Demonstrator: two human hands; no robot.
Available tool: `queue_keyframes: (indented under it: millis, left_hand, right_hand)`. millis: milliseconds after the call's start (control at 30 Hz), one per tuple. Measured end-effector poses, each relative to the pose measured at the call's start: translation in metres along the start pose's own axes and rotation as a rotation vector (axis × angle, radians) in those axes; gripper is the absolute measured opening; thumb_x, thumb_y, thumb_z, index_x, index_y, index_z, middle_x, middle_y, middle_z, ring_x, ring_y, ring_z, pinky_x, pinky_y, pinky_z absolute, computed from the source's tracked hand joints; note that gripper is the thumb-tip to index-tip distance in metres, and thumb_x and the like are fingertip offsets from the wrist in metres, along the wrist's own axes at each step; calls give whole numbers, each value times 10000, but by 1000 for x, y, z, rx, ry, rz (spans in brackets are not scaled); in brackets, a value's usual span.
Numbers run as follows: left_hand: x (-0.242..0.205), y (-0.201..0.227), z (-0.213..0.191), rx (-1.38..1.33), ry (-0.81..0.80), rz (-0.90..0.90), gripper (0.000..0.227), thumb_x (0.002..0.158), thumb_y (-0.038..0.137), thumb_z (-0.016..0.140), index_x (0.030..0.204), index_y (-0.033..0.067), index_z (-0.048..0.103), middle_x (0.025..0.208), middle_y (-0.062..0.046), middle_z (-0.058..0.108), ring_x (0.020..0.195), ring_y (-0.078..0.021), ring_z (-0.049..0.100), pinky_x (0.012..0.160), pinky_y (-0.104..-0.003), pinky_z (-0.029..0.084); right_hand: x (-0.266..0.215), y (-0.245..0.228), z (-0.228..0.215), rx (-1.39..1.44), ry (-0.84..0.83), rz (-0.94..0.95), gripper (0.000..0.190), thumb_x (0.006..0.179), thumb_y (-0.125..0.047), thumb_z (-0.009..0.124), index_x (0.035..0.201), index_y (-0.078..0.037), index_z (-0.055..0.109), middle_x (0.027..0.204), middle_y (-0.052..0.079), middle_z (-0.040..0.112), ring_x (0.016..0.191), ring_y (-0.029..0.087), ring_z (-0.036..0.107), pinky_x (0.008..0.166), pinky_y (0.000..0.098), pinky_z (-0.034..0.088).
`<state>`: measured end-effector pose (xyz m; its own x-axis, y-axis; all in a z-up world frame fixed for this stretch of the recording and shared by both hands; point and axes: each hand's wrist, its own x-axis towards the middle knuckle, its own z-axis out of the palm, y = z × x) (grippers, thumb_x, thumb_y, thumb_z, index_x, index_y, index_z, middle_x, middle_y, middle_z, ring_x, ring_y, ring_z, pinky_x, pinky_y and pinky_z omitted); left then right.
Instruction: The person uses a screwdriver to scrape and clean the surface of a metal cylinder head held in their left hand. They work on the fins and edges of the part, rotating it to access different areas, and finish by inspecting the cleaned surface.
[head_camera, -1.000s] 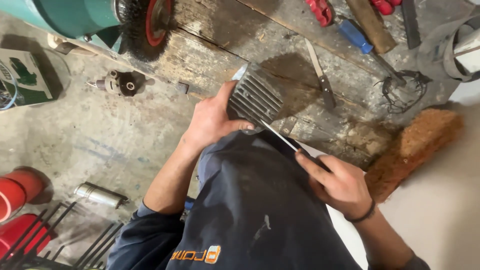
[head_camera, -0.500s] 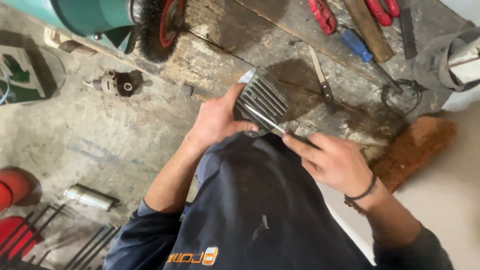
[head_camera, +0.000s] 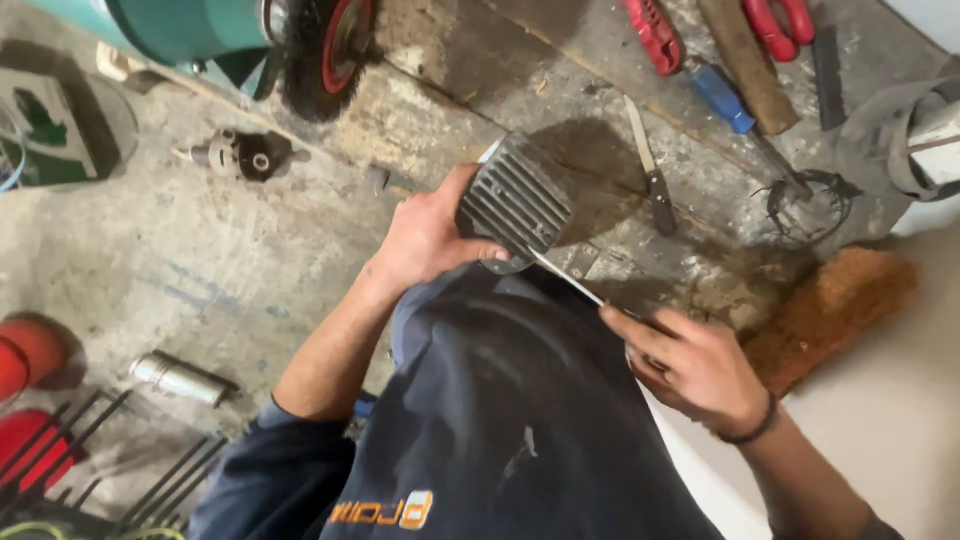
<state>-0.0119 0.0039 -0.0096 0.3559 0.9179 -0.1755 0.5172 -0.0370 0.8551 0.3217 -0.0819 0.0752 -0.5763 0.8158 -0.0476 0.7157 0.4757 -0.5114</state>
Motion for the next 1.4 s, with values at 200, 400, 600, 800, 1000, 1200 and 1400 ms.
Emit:
queue_keyframes:
  millis: [200,400,600,800,1000,1200,1400]
  left_hand:
    - [4,6,-1,119,-44,6,922,692,487,919,1425,158,468,1053,-149,752,989,-394,722,809,-484,562]
    - [0,2,7,119,11,35,920,669,463,950,1405,131,507,1054,-155,752,1013,-388,719,812,-459,574]
    - [6,6,2,76,17,-53,934,627,452,959,1388,115,535,1048,-116,766,979,-314,756,824,-413,585]
    - [1,5,11,88,81,7,939,598,418,979,1367,78,561,1052,-139,759,997,-309,758,837,-400,594]
    - [2,-2,8,-80,85,-42,834,590,370,992,1285,73,638,1033,-110,798,985,-235,808,861,-344,619]
    - [5,13,15,-51,100,36,864,589,312,994,1306,16,614,1045,-150,775,991,-240,772,852,-344,595]
    - [-1,-19,14,-310,61,-84,695,643,297,968,1214,25,679,996,-95,799,943,-208,776,894,-371,607]
  right_hand:
    - [47,-6,-3,10,24,-95,635,792,-120,762,1399,-256,638,778,58,507,575,260,575,529,387,498]
    - [15,-24,-13,-26,-32,14,606,766,-164,753,1347,-294,642,762,45,504,558,254,578,527,397,508]
    - [31,-15,1,-12,-56,-63,593,813,-193,753,1397,-206,653,747,85,499,601,270,590,556,413,508]
    - [13,-10,9,3,52,-21,564,812,-183,722,1362,-274,636,794,48,513,632,270,575,575,410,497]
    - [21,-16,13,18,-23,27,579,784,-179,750,1353,-258,683,728,91,519,609,276,591,546,428,497]
    - [32,-17,23,69,59,16,605,773,-151,727,1369,-227,654,780,70,525,659,274,592,580,425,501]
    - [4,-6,25,46,102,-20,561,812,-148,725,1358,-257,656,769,69,528,604,276,578,557,420,500]
